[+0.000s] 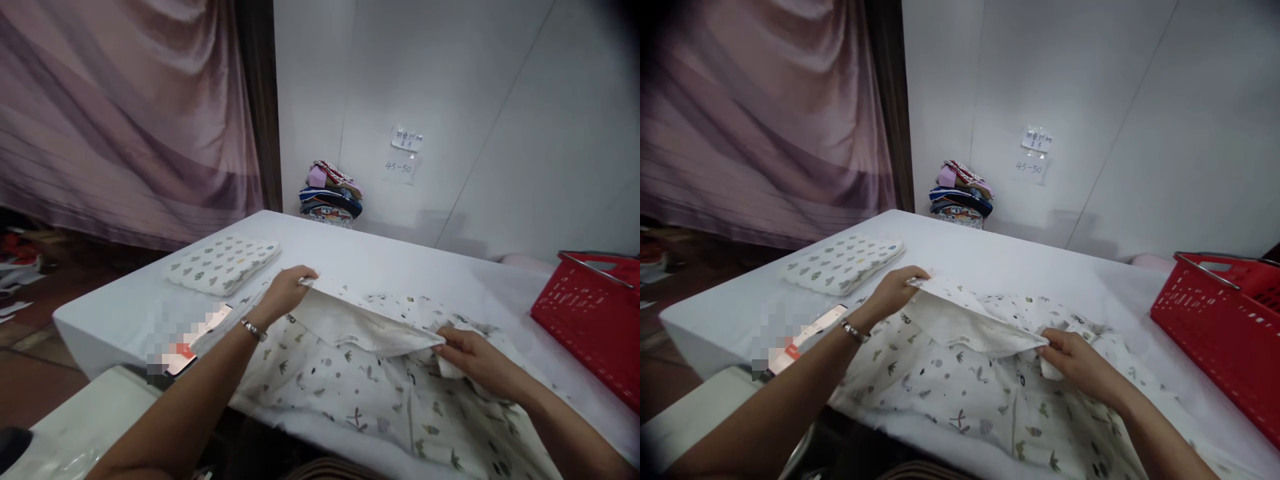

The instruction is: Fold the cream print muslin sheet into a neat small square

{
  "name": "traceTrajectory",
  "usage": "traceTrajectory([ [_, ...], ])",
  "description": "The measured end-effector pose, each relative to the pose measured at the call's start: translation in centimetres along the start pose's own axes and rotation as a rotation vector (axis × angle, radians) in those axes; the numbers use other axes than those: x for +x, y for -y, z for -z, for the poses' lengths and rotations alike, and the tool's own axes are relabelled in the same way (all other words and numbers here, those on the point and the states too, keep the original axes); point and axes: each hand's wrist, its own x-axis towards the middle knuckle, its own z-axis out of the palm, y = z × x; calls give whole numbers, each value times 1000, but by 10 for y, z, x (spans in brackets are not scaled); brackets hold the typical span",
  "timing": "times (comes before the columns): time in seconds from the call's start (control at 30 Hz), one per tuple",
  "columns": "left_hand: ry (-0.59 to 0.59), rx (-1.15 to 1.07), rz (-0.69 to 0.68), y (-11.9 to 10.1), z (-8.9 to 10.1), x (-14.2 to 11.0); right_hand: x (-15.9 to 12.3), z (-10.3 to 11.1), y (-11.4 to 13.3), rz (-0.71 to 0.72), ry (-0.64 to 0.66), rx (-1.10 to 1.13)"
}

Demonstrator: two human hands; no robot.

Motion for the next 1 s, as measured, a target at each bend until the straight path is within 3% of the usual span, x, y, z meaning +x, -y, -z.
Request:
traceTrajectory([
  [0.07, -12, 108, -50, 8, 3, 10, 0, 3, -3, -26, -24, 44],
  [0.17, 5, 313, -140, 20, -15, 13, 2, 9, -11, -97, -111, 144],
  [0.27, 96, 454, -219, 28, -44, 0, 3, 14, -19, -144, -155, 252],
  [0.37, 216, 454, -304, 32, -63, -22, 3, 15, -24, -154, -159, 270],
  [0.53, 225, 372, -290, 28, -55, -48, 3, 14, -28, -183, -183, 266],
  [0.73, 257, 231, -267, 13, -53, -73, 9, 11, -24, -210, -196, 298],
  [1.0, 186, 256, -172, -40, -90, -66, 9, 8, -11, -207, -206, 286],
])
